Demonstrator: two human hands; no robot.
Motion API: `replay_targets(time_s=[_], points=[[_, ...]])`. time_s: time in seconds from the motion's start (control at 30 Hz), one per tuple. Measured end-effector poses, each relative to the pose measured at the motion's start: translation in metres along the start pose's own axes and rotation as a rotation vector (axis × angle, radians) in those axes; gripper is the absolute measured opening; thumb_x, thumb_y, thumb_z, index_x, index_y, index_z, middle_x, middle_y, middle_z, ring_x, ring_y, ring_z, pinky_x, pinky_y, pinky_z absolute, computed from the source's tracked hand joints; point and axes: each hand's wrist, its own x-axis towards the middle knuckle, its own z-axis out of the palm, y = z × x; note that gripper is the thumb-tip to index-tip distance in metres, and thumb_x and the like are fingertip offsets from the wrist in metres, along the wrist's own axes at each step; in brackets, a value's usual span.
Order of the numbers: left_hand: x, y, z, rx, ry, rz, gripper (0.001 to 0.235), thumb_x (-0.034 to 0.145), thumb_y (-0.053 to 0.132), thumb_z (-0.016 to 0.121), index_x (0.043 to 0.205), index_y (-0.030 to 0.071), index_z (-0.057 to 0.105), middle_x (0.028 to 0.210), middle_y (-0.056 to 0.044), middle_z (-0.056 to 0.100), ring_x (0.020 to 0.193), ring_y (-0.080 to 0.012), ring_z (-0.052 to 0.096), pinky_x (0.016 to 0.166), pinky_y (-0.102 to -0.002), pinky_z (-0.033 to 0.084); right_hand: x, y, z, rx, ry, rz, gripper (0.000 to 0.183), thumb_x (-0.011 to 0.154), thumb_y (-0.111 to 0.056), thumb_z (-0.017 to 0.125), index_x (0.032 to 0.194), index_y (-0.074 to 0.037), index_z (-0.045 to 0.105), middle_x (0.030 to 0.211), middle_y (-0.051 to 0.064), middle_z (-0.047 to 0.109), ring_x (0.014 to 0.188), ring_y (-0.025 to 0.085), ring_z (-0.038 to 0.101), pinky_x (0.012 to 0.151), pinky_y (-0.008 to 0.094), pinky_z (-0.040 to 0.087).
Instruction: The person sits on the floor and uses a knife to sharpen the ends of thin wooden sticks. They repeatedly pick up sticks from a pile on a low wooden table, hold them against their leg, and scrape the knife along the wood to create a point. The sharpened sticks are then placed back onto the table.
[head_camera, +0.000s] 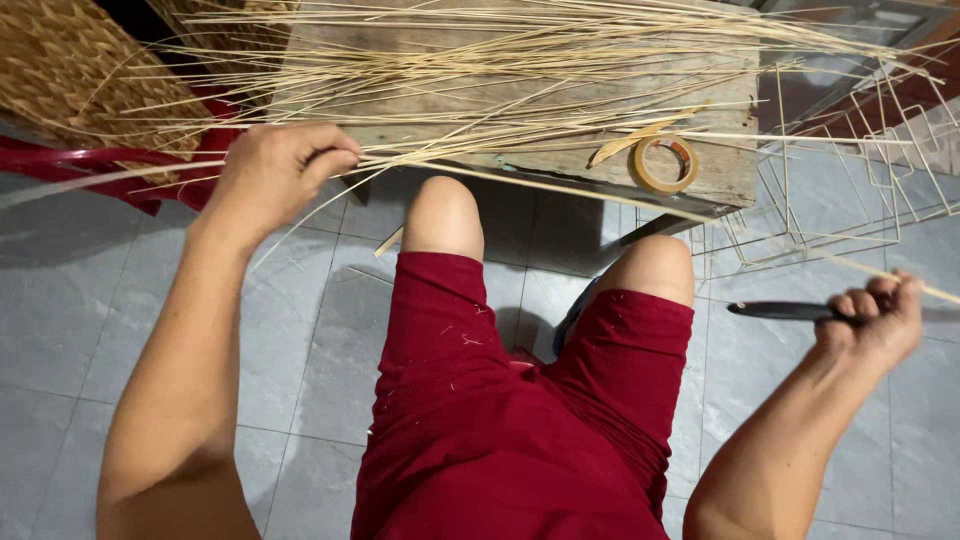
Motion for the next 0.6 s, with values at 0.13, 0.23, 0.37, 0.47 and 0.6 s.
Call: replay_targets(time_s=[0.13, 0.23, 0.37, 0.47, 0.6], points=[[0.012, -0.024, 0.005, 0.085, 0.042, -0.044, 0.015, 0.100, 0.021, 0.075, 0.112, 0.012, 0.077, 0.100, -0.008, 0.077, 0.083, -0.0251, 0.072, 0.073, -0.038, 0.055, 0.028, 0.026, 0.035, 0.011, -0.016, 0.037, 0.015, 0.117, -0.027, 0.057, 0.116, -0.013, 0.062, 0.081, -0.003, 0.054, 0.058, 0.007, 0.037, 0.052, 0.024, 0.028], [0.024, -0.047, 0.016, 0.071, 0.060, -0.016, 0.016, 0.100, 0.020, 0.076, 0.114, 0.013, 0.078, 0.101, -0.009, 0.077, 0.085, -0.0254, 0.073, 0.074, -0.038, 0.056, 0.051, 0.043, 0.080, 0.035, -0.092, 0.070, 0.015, 0.117, -0.026, 0.056, 0.111, -0.013, 0.060, 0.081, -0.001, 0.056, 0.056, 0.007, 0.037, 0.050, 0.024, 0.027], [0.053, -0.086, 0.032, -0.042, 0.141, -0.075, 0.011, 0.108, 0.017, 0.069, 0.116, 0.014, 0.075, 0.100, -0.007, 0.077, 0.088, -0.0220, 0.075, 0.077, -0.035, 0.056, 0.065, 0.060, 0.160, -0.072, -0.170, 0.061, 0.017, 0.116, -0.026, 0.057, 0.120, -0.011, 0.064, 0.095, 0.005, 0.070, 0.056, 0.008, 0.043, 0.050, 0.024, 0.032], [0.074, -0.122, 0.044, 0.009, 0.186, -0.242, 0.009, 0.107, 0.017, 0.069, 0.114, 0.014, 0.076, 0.093, -0.008, 0.076, 0.080, -0.0253, 0.073, 0.071, -0.039, 0.054, 0.056, 0.080, 0.202, -0.205, -0.266, 0.051, 0.024, 0.117, -0.024, 0.060, 0.135, -0.010, 0.066, 0.108, 0.008, 0.077, 0.058, 0.005, 0.042, 0.052, 0.021, 0.031], [0.091, -0.173, 0.069, 0.103, 0.192, -0.269, 0.010, 0.104, 0.020, 0.071, 0.110, 0.018, 0.077, 0.092, -0.010, 0.076, 0.082, -0.0314, 0.072, 0.072, -0.044, 0.053, 0.040, 0.124, 0.217, -0.215, -0.413, 0.208, 0.021, 0.112, -0.024, 0.059, 0.129, -0.012, 0.062, 0.099, 0.002, 0.071, 0.049, 0.003, 0.037, 0.045, 0.020, 0.029]])
